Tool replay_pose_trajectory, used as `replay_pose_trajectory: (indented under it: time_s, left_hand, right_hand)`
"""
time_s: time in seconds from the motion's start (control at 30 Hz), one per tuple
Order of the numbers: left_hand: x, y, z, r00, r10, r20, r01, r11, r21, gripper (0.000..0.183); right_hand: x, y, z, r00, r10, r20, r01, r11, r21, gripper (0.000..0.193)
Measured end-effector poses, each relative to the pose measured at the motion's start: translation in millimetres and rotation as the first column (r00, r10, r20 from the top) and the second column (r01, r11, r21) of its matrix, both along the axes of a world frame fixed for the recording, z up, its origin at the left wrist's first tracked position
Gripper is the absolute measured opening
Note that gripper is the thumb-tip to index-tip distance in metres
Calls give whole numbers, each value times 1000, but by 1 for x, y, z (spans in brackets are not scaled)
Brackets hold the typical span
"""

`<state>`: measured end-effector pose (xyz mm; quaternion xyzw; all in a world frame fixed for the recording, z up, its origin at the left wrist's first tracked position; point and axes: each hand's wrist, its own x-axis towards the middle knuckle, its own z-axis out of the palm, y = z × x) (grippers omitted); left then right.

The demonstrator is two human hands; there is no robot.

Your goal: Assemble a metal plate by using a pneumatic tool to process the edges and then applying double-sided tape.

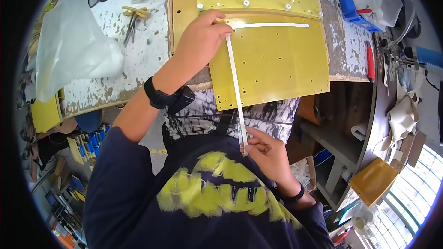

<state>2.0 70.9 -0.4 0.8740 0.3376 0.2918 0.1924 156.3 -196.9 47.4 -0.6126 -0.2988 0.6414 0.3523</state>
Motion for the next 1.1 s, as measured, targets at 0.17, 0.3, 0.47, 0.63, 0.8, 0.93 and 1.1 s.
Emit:
replay_pose_trajectory:
  time_s: [0.17, 0.3, 0.47, 0.63, 0.8, 0.93, 1.1]
  left_hand:
    - [-8, -19, 6, 982, -11, -190, 45, 983, 177, 22]
    - [-20, -58, 21, 945, -129, -301, 148, 988, 39, 31]
    - [-30, -91, 35, 877, -322, -356, 269, 944, -192, 41]
    - [-34, -93, 32, 866, -356, -351, 314, 934, -171, 44]
    - [-38, -94, 35, 850, -404, -339, 361, 914, -184, 50]
    - [-40, -98, 18, 867, -376, -327, 375, 924, -68, 51]
    - [-36, -100, 11, 900, -297, -319, 333, 941, 63, 41]
  right_hand:
    - [-1, -2, -9, 1000, -17, -15, 17, 1000, 18, 41]
    - [1, -2, -11, 1000, -14, 6, 14, 1000, 28, 41]
    - [-2, 2, -8, 1000, -29, 4, 29, 999, 25, 41]
    - [-5, 6, -1, 993, -67, 98, 59, 995, 84, 38]
    - [-7, 12, 1, 968, -131, 216, 82, 971, 223, 28]
    - [-11, 22, 11, 959, -183, 215, 127, 960, 251, 25]
    - [-27, 32, 22, 668, -80, 740, -472, 723, 504, 20]
